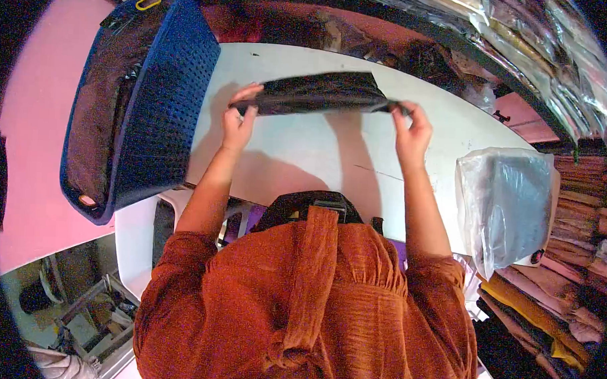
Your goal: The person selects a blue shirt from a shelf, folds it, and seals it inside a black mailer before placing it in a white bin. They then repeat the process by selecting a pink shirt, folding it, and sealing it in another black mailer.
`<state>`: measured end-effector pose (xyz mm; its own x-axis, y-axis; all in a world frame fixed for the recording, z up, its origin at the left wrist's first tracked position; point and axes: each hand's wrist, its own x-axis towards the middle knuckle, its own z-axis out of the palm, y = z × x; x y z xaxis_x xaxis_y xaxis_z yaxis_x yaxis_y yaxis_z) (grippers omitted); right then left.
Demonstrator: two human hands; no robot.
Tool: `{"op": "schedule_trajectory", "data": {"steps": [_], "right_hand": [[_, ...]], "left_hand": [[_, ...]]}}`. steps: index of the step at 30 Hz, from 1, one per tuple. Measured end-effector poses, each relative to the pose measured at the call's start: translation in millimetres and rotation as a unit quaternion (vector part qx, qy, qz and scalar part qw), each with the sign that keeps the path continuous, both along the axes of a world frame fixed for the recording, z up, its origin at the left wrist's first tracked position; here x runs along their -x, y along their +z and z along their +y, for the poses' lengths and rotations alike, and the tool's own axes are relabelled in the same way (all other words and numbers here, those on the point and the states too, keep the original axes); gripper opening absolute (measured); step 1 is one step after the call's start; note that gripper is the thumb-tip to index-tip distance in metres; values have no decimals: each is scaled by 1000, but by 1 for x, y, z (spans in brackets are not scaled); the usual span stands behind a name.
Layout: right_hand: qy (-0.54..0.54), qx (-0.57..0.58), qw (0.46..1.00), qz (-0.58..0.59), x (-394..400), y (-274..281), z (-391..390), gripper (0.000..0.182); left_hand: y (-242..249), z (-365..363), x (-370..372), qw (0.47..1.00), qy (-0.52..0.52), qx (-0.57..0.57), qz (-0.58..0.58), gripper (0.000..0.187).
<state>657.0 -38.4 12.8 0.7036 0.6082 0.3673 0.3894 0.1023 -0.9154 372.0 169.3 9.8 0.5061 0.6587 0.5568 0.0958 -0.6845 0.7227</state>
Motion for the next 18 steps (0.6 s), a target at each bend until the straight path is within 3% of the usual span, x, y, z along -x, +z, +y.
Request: {"op": "schedule_trajectory", "data": {"steps": [1, 2, 5, 8, 11, 13, 14, 15, 16, 18], "right_hand": [[7, -56, 998, 28, -5, 18, 9, 10], [-4, -88, 994, 60, -3, 44, 18, 8], [-57, -107, 992, 35, -11, 92, 42, 10], [-64, -55, 996, -8, -30, 88, 62, 16], [-125, 190, 966, -126, -39, 43, 72, 28], [-98, 203, 969, -105, -56, -44, 84, 31], [-98, 240, 963, -73, -49, -64, 84, 34], [-99, 276, 955, -41, -40, -79, 82, 40], [-83, 301, 949, -46, -40, -98, 79, 46], [-54, 329, 942, -30, -32, -92, 69, 58]], "left_hand": [[7, 0, -9, 994, 12, 68, -80, 13], [15, 1, -12, 993, 45, 74, -82, 10], [50, -6, -33, 986, 98, 57, -125, 17], [55, -7, -47, 969, 146, 162, -118, 23], [16, -5, -50, 961, 197, 194, -26, 28], [-66, 13, -45, 954, 181, 241, 9, 46], [-94, 10, -44, 949, 228, 208, 61, 48], [-109, 9, -44, 939, 275, 173, 113, 50], [-106, 4, -38, 929, 223, 276, 105, 57], [-105, 1, -31, 937, 186, 283, 86, 58]]}}
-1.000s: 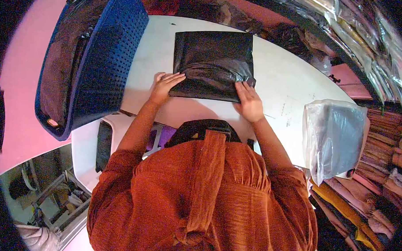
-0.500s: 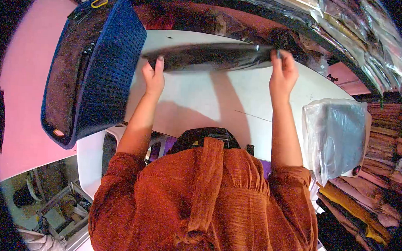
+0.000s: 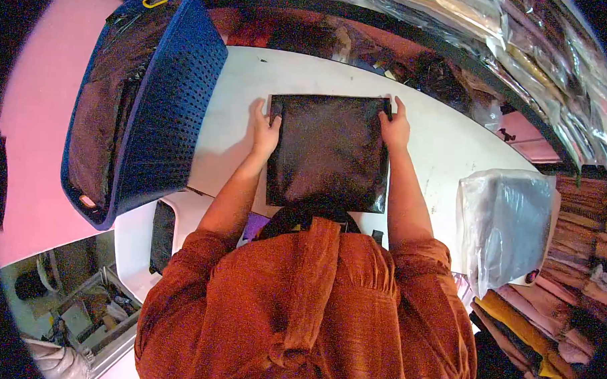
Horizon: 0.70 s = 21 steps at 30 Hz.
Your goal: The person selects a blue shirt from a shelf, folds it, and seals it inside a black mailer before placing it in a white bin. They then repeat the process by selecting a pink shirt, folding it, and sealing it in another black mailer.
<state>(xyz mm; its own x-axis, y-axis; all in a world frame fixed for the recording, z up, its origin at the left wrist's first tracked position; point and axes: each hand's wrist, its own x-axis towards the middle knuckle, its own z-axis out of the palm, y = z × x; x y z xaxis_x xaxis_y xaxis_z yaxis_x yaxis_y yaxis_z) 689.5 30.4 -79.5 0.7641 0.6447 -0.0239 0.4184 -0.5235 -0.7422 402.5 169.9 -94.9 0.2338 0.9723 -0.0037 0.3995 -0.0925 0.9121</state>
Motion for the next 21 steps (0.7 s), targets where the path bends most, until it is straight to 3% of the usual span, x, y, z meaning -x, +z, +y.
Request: {"op": "schedule_trajectory", "data": {"steps": [3, 6, 8, 12, 13, 14, 15, 16, 17, 18, 19, 21], "right_hand": [[-6, -21, 998, 67, -5, -6, -4, 57], [-11, -49, 998, 44, -13, -27, -3, 56], [-11, -45, 998, 47, -9, -21, -1, 58], [-21, -60, 992, 107, 1, -2, -4, 64], [22, -97, 990, 101, 3, -6, -10, 69], [51, -125, 985, 110, 12, 5, -13, 72], [106, -199, 969, 96, 15, -2, -16, 72], [144, -173, 969, 101, 18, 5, -20, 66], [165, -167, 972, 12, 25, 13, -24, 54], [167, -143, 975, 39, 16, -7, -26, 39], [162, -142, 975, 51, 22, 0, -30, 27], [134, -144, 977, 76, 28, -2, -30, 22]], "left_hand": [[2, -3, 3, 999, -28, 1, -36, 55], [10, 0, 3, 999, -19, 47, -18, 46], [-16, 6, 7, 997, -58, 42, -37, 39], [-2, 0, 3, 989, -57, 85, -102, 38], [-22, 4, 2, 985, -58, 73, -146, 34], [22, -12, 2, 984, -57, -169, -9, 31], [-17, -3, 4, 988, -102, -78, -89, 23], [-4, -7, 5, 989, -131, -13, -67, 17], [0, -9, 4, 986, -140, 29, -88, 15], [22, -16, 6, 986, -136, 58, -76, 20], [3, -9, 8, 981, -170, 33, -92, 22], [17, -14, 12, 980, -157, 102, -61, 23]]}}
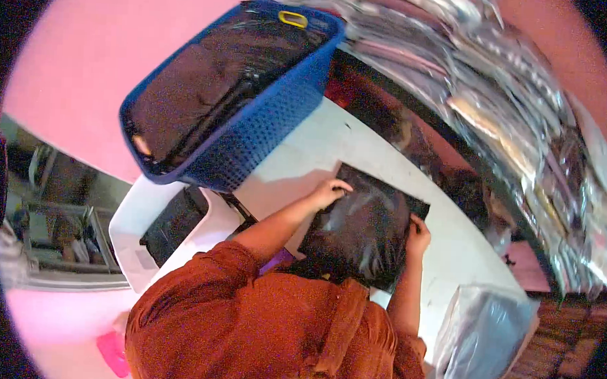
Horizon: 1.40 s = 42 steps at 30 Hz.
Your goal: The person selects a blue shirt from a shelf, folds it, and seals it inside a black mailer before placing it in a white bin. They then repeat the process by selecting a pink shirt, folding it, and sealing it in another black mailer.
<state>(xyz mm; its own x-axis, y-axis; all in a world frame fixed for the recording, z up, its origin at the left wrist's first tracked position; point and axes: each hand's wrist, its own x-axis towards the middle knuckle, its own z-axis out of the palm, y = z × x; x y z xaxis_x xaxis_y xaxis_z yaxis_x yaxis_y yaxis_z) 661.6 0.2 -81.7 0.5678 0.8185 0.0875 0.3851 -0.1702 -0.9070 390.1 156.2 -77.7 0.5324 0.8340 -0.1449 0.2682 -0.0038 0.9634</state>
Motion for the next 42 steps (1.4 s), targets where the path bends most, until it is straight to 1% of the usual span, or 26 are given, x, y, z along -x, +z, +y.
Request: {"op": "schedule_trajectory", "data": {"steps": [1, 2, 4, 5, 6, 8, 9, 11, 15, 17, 19, 20, 22, 23, 24, 25, 28, 30, 31, 32, 34, 36, 38, 40, 42], "right_hand": [[-11, 9, 1000, 21, 3, 3, -1, 22], [1, 1, 1000, 14, 5, 6, -2, 22], [3, 23, 999, -35, 8, 12, -4, 24], [10, 18, 999, -41, 9, 14, -5, 24], [13, 17, 999, -30, 13, 19, -6, 27], [21, 13, 999, -22, 20, 25, -7, 29], [24, 14, 999, -18, 24, 28, -9, 31], [34, 15, 999, -15, 30, 35, -8, 33], [56, 2, 998, -9, 35, 43, -1, 34], [71, 3, 997, -7, 36, 46, 6, 34], [86, -24, 995, 31, 42, 61, 13, 35], [97, -27, 995, 30, 45, 69, 16, 35], [109, -42, 992, 50, 53, 92, 24, 36], [118, -43, 991, 53, 54, 101, 27, 36], [138, -100, 985, 25, 56, 110, 32, 37], [154, -158, 975, -1, 61, 121, 36, 37], [155, -184, 970, -43, 68, 163, 49, 36], [148, -200, 966, -74, 76, 199, 58, 35], [153, -220, 959, -93, 80, 217, 66, 35], [158, -238, 952, -112, 85, 235, 75, 34], [158, -268, 941, -133, 104, 271, 98, 33], [184, -305, 920, -167, 135, 314, 123, 33], [207, -350, 898, -170, 167, 347, 160, 33], [222, -378, 877, -199, 211, 380, 190, 32], [251, -410, 860, -174, 258, 401, 229, 33]], "left_hand": [[3, -3, 3, 1000, 8, 18, 3, 22], [5, -6, 6, 999, 14, 37, 6, 21], [12, -14, 15, 998, 16, 65, 3, 25], [17, -19, 19, 998, 8, 55, 8, 28], [-1, -20, 22, 998, 6, 47, -29, 30], [-2, -30, 29, 1000, 20, 9, -20, 37], [3, -35, 33, 999, 25, 6, -24, 37], [13, -48, 42, 996, 45, -74, -34, 40], [36, -60, 57, 992, 73, -98, -36, 42], [51, -66, 64, 987, 91, -117, -55, 41], [73, -73, 70, 982, 117, -137, -57, 41], [85, -75, 72, 977, 137, -155, -58, 41], [104, -75, 76, 971, 160, -175, -31, 42], [112, -75, 78, 963, 167, -211, -20, 43], [121, -75, 81, 953, 173, -247, -8, 43], [137, -76, 84, 952, 179, -249, -1, 43], [176, -77, 94, 957, 160, -242, 2, 44], [194, -73, 101, 931, 183, -316, -2, 45], [212, -73, 109, 920, 179, -348, 1, 45], [237, -75, 120, 916, 174, -363, -4, 45], [263, -68, 145, 910, 181, -373, 6, 46], [288, -57, 173, 856, 199, -474, -55, 47], [322, -56, 212, 849, 224, -479, -2, 48], [342, -43, 251, 832, 254, -492, -1, 47], [355, -24, 292, 798, 284, -531, 19, 47]]}}
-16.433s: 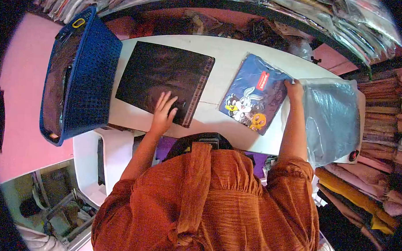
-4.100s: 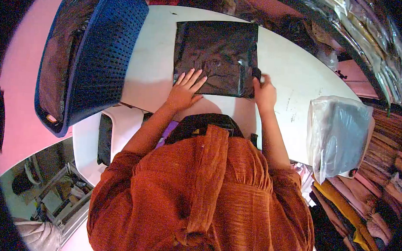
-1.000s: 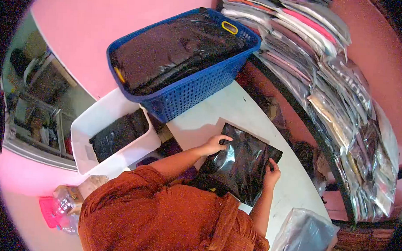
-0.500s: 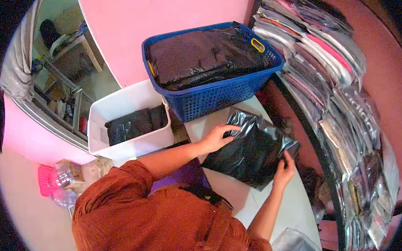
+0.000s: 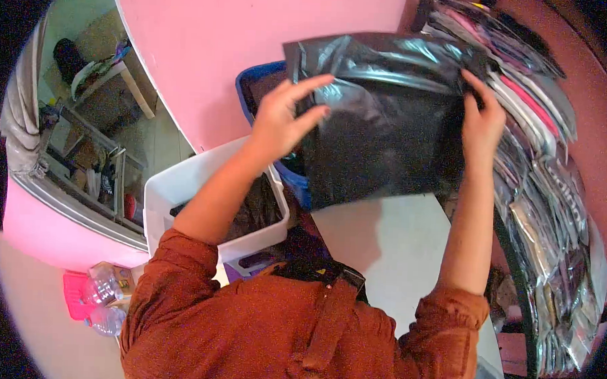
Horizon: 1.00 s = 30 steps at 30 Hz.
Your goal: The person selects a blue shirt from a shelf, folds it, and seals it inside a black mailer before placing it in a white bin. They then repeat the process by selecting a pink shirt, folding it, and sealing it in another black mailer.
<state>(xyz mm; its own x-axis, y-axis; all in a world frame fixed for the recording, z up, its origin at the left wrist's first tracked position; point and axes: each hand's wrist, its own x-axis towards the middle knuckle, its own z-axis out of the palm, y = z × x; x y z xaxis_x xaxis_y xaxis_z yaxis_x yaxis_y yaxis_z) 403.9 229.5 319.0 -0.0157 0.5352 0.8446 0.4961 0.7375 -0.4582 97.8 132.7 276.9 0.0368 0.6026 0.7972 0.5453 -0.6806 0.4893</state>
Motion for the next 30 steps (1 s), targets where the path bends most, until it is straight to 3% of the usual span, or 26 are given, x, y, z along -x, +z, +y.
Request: {"op": "schedule_trajectory", "data": {"steps": [4, 6, 9, 11, 12, 14, 16, 19, 21, 22, 24, 25, 27, 28, 30], "right_hand": [[-49, -30, 994, -98, 87, 2, 85, 36], [-34, 80, 993, -80, 129, -16, 120, 35], [-52, 79, 985, -141, 174, -60, 171, 34], [-68, 100, 976, -183, 196, -96, 196, 33], [-71, 87, 973, -199, 203, -109, 205, 33], [-88, 213, 946, -226, 222, -102, 191, 32], [-100, 243, 939, -220, 227, -106, 199, 30], [-96, 244, 937, -230, 230, -112, 207, 30], [-102, 241, 934, -245, 233, -115, 212, 31], [-105, 242, 933, -245, 234, -115, 216, 31], [-97, 288, 916, -263, 239, -112, 220, 31], [-98, 288, 915, -264, 241, -111, 219, 31], [-167, 283, 881, -339, 248, -108, 210, 32], [-168, 285, 881, -338, 255, -104, 200, 32], [-198, 170, 883, -390, 272, -100, 180, 48]], "left_hand": [[-5, 44, 74, 995, 11, 86, -52, 43], [-20, 68, 105, 993, 10, 101, -59, 42], [-54, 108, 146, 992, 58, 106, -22, 40], [-70, 115, 160, 968, 124, 192, 101, 37], [-64, 112, 161, 969, 121, 188, 103, 37], [-48, 101, 156, 909, 208, 316, 176, 34], [-45, 105, 159, 915, 218, 281, 190, 32], [-42, 111, 164, 877, 251, 345, 221, 28], [-47, 119, 172, 873, 290, 229, 319, 32], [-56, 124, 175, 874, 287, 229, 318, 32], [-69, 132, 178, 902, 292, 72, 309, 36], [-69, 134, 178, 903, 291, 72, 308, 36], [-67, 135, 179, 868, 250, 271, 333, 44], [-70, 135, 179, 868, 248, 271, 335, 44], [-79, 134, 178, 864, 285, 235, 341, 54]]}}
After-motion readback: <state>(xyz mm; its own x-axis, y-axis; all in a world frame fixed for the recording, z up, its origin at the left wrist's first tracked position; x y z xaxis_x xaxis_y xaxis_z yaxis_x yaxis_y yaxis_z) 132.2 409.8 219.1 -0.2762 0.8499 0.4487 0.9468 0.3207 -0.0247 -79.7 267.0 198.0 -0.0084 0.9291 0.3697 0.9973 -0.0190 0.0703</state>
